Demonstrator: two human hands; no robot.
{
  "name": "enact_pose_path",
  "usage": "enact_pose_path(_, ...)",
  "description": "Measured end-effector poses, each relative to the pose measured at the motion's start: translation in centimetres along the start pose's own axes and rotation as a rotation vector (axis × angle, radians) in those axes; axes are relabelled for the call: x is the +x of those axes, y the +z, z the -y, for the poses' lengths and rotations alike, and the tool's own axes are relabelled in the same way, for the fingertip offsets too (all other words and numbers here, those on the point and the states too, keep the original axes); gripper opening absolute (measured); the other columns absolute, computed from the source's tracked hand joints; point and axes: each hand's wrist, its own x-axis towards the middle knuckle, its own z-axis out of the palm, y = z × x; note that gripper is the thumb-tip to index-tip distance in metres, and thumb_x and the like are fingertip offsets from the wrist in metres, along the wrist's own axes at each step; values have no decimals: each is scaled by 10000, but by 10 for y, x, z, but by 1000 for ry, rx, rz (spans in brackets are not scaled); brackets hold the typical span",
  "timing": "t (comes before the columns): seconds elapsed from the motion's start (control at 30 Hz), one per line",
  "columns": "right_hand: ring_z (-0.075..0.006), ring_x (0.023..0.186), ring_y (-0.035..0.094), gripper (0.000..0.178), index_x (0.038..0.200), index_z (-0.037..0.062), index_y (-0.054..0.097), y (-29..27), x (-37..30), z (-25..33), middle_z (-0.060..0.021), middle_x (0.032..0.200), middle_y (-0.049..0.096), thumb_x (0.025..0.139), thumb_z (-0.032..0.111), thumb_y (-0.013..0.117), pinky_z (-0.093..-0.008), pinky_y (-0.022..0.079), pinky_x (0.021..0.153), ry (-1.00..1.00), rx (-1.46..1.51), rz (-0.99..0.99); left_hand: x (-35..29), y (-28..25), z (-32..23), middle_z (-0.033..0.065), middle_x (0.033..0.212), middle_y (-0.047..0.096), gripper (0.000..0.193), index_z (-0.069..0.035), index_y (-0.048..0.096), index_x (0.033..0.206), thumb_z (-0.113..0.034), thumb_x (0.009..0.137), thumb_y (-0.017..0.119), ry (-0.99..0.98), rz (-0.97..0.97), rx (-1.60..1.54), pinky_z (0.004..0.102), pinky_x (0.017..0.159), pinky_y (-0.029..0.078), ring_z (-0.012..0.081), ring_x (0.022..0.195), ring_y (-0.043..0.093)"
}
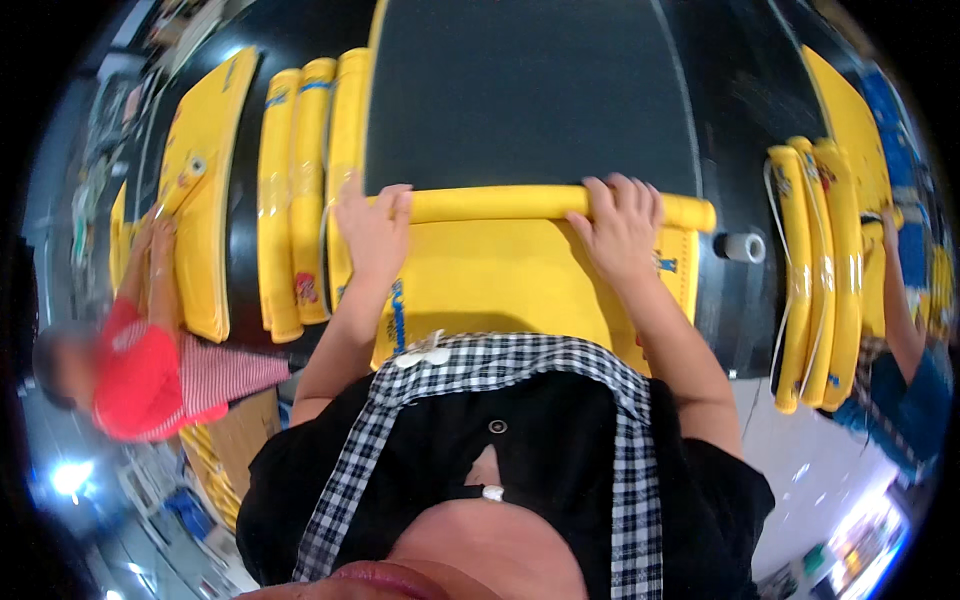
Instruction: The person rolls up yellow play mats with cartoon designs on a black table. They secure each rolled mat with a piece of clear tape and place it on a stack. The person repeats this process for multiple mats.
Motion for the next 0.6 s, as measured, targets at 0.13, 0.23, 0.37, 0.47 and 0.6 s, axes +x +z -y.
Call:
enact_pose_path(0.13, -288, 1171, 538, 383, 1150, 169, 690, 15, 67, -24, -81, 1156, 599, 931, 482, 660, -474, 420, 998, 5, 129, 23, 16, 16, -33, 238, 1464, 462, 410, -196, 682, 1250, -422, 909, 698, 301, 17, -86, 615, 1139, 294, 440, 1355, 426)
enact_pose_path(0.23, -285, 1003, 589, 259, 941, 145, 687, 33, 106, -49, -55, 1007, 645, 890, 395, 733, -432, 448, 875, -42, 210, -86, 52, 21, -65, 219, 1391, 506, 444, -167, 678, 1234, -427, 878, 726, 443, 136, -28, 559, 1089, 379, 406, 1303, 472)
enact_pose_path(0.37, -278, 1006, 582, 236, 930, 132, 668, 34, 105, -28, -56, 999, 626, 875, 355, 723, -429, 420, 906, -45, 160, -371, 125, 33, -58, 157, 1203, 587, 455, -152, 693, 1150, -506, 866, 730, 429, 121, -129, 487, 964, 475, 351, 1149, 556)
enact_pose_path(0.47, -292, 1115, 554, 307, 1055, 117, 665, 40, 100, -20, -81, 1096, 608, 899, 381, 683, -441, 392, 1002, -74, 108, -354, 158, 31, -59, 139, 1183, 598, 390, -128, 692, 1136, -410, 873, 749, 425, 56, -215, 481, 922, 490, 347, 1084, 575)
enact_pose_path(0.6, -290, 1144, 571, 333, 1065, 125, 728, 51, 148, -36, -62, 1108, 652, 929, 418, 649, -440, 399, 1026, -48, 117, -47, 148, 50, -58, 109, 1174, 603, 510, -129, 642, 1233, -403, 826, 783, 609, -55, -194, 474, 929, 477, 321, 1100, 563)
